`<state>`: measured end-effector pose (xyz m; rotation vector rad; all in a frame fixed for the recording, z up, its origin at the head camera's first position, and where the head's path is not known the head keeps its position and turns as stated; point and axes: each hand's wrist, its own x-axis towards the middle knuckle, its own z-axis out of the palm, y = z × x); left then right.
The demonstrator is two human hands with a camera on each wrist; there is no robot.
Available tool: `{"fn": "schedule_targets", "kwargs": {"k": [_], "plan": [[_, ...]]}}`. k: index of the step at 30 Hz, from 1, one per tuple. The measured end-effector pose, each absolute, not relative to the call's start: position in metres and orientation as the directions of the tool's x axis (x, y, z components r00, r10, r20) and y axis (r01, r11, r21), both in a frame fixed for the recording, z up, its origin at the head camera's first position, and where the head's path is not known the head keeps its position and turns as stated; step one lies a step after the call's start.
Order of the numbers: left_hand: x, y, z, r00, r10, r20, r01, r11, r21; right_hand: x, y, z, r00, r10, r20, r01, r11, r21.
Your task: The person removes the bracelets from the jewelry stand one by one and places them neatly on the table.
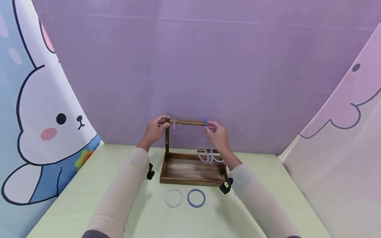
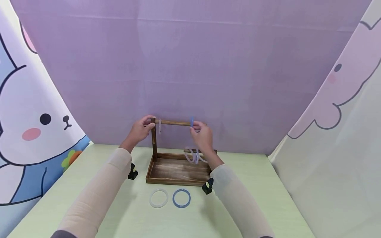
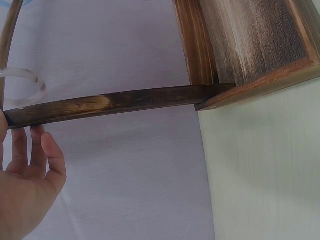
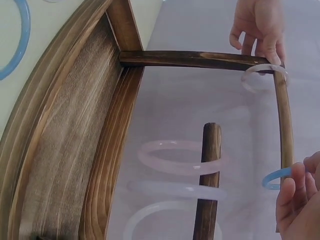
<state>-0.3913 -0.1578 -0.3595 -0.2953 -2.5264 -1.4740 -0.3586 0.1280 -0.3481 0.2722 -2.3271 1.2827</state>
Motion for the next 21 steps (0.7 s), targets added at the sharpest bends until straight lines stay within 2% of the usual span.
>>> {"fn": "schedule_targets", "kwargs": {"k": [21], "plan": [[-0.390,-0.158,-0.359,-0.958,0.075,0.278,0.279,0.486,0.828,-0.359,0.147,-0.351,-0.877,0.086,0.472,-0.362,0.526,-0.769]]}}
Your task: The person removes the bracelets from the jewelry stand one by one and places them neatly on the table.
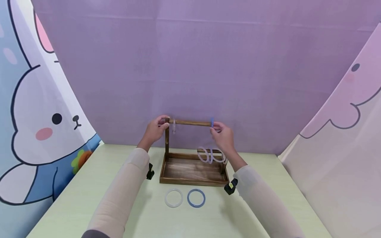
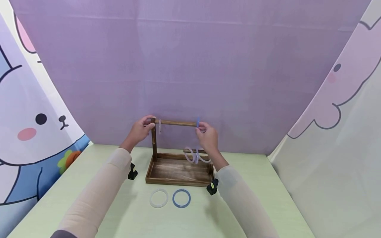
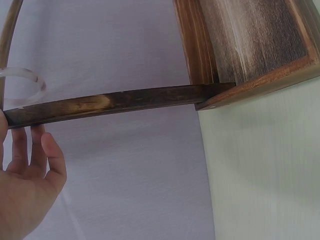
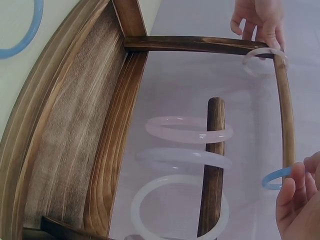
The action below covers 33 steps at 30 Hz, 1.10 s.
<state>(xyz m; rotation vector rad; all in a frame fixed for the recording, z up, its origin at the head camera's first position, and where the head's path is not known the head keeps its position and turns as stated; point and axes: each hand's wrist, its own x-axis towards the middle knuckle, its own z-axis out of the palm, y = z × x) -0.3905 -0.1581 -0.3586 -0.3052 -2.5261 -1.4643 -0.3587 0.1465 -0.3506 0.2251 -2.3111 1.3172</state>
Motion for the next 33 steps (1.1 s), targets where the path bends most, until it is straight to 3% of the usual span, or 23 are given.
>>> {"fn": "schedule_targets", "kwargs": {"k": [33], "plan": [[-0.390,-0.157,-0.357,-0.960,0.079,0.270,0.274,0.487,0.829,-0.356,0.176,-0.348,-0.873,0.133,0.470,-0.325,0.560,-0.762]]}}
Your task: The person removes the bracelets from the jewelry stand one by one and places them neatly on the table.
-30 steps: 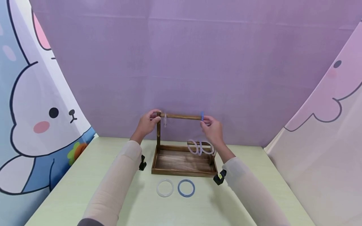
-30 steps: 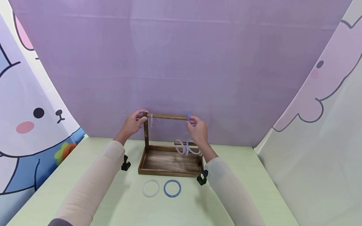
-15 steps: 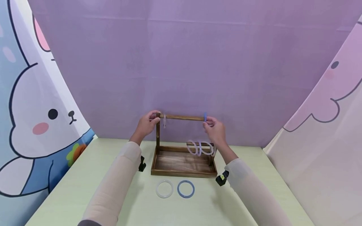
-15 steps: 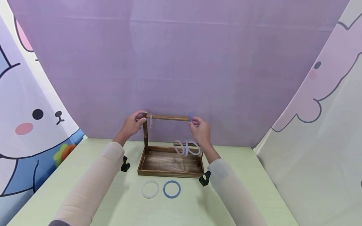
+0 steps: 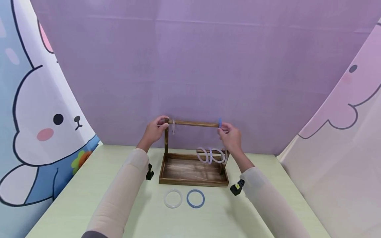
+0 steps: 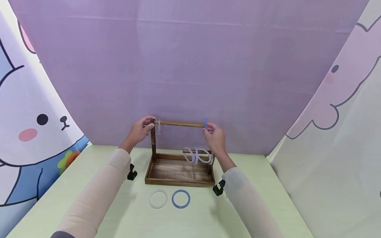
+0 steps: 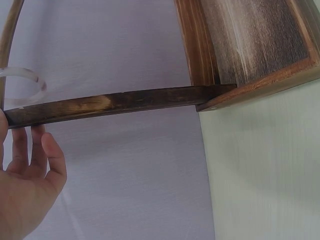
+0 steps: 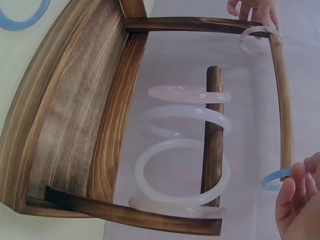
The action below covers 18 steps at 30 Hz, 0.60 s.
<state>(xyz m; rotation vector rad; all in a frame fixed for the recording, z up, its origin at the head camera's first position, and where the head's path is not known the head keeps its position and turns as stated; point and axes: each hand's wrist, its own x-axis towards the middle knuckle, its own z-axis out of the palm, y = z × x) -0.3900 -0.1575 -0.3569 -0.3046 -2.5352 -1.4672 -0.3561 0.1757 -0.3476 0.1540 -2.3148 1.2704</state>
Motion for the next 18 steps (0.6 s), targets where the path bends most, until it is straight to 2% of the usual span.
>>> {"fn": "schedule_targets", "kwargs": {"k": [18], "plan": [[-0.389,-0.155,-0.356,-0.959,0.076,0.272,0.274,0.482,0.832,-0.354,0.196,-0.353,-0.859,0.117,0.498,-0.365,0.542,-0.757]]}}
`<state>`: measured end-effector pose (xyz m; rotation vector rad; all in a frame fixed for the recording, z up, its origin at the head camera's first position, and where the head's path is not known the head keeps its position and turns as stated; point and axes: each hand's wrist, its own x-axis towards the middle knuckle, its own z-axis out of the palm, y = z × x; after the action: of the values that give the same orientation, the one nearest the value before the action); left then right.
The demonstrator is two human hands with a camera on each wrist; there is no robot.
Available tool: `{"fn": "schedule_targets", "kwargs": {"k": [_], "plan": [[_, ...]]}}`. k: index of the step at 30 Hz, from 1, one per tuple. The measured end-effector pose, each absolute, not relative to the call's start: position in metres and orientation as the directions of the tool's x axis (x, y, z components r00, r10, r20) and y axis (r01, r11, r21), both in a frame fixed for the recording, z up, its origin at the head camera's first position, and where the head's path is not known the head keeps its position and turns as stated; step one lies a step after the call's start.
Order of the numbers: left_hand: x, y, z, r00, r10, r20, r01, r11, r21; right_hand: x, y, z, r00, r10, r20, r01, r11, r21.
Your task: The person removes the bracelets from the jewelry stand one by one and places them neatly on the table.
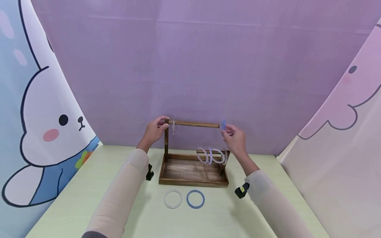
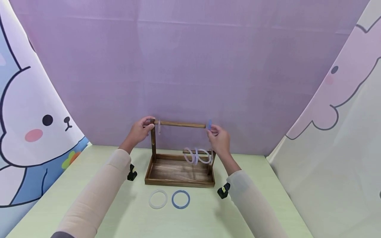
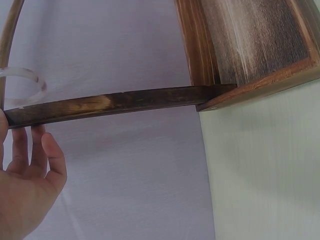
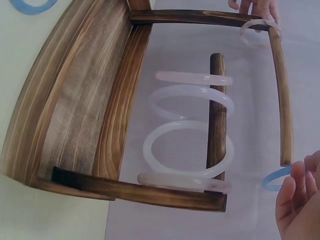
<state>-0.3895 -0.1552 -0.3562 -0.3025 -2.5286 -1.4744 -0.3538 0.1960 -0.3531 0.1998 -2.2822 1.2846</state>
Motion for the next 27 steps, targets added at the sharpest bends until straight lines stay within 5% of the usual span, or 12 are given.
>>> {"fn": "schedule_targets", "kwargs": {"k": [27], "plan": [[-0.390,-0.159,-0.357,-0.954,0.083,0.287,0.291,0.477,0.829,-0.331,0.205,-0.359,-0.821,-0.016,0.570,-0.443,0.649,-0.619]]}}
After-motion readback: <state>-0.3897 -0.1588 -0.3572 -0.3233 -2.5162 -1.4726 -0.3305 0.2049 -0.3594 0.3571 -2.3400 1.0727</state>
